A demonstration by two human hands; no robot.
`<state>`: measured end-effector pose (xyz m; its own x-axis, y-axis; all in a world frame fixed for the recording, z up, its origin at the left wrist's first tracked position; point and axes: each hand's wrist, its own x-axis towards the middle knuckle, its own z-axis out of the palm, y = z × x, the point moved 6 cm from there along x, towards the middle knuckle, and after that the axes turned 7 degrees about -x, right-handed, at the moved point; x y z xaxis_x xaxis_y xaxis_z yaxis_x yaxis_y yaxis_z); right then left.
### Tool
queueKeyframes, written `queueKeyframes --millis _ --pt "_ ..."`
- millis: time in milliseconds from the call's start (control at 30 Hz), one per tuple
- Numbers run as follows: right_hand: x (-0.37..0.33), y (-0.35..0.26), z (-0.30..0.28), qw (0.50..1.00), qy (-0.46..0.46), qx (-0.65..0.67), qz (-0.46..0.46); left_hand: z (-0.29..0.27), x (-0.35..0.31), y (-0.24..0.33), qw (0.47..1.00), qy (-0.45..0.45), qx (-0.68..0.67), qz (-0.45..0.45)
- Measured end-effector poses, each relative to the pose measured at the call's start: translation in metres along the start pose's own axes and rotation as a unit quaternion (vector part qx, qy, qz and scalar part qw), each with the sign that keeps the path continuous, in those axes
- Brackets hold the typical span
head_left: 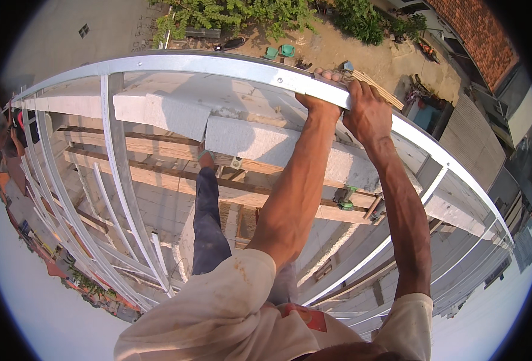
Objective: The person assembles a white metal frame on a rooftop by positioning long metal bars and securing them with a green cordless drill. The person repeatedly aligns bars, drills fasteners, and adjusts the frame while standing on wooden planks.
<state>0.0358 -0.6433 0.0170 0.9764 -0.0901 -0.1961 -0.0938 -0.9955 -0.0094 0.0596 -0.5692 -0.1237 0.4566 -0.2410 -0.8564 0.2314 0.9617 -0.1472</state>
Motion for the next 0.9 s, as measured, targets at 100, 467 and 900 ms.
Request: queueKeyframes --millis 100,467,900 --pt "-0.002 0.002 0.0 0.999 0.029 -0.001 -0.013 0.0 -0.002 -0.006 1.0 -0.015 -0.004 -0.006" --pt "0.004 0.0 0.0 0.999 0.013 -0.03 0.004 -0.002 -0.001 -0.008 0.999 -0.044 -0.012 -0.024" --pt "0.004 0.001 -0.001 1.0 0.003 -0.021 0.022 -0.006 0.001 -0.003 1.0 -0.008 -0.011 -0.004"
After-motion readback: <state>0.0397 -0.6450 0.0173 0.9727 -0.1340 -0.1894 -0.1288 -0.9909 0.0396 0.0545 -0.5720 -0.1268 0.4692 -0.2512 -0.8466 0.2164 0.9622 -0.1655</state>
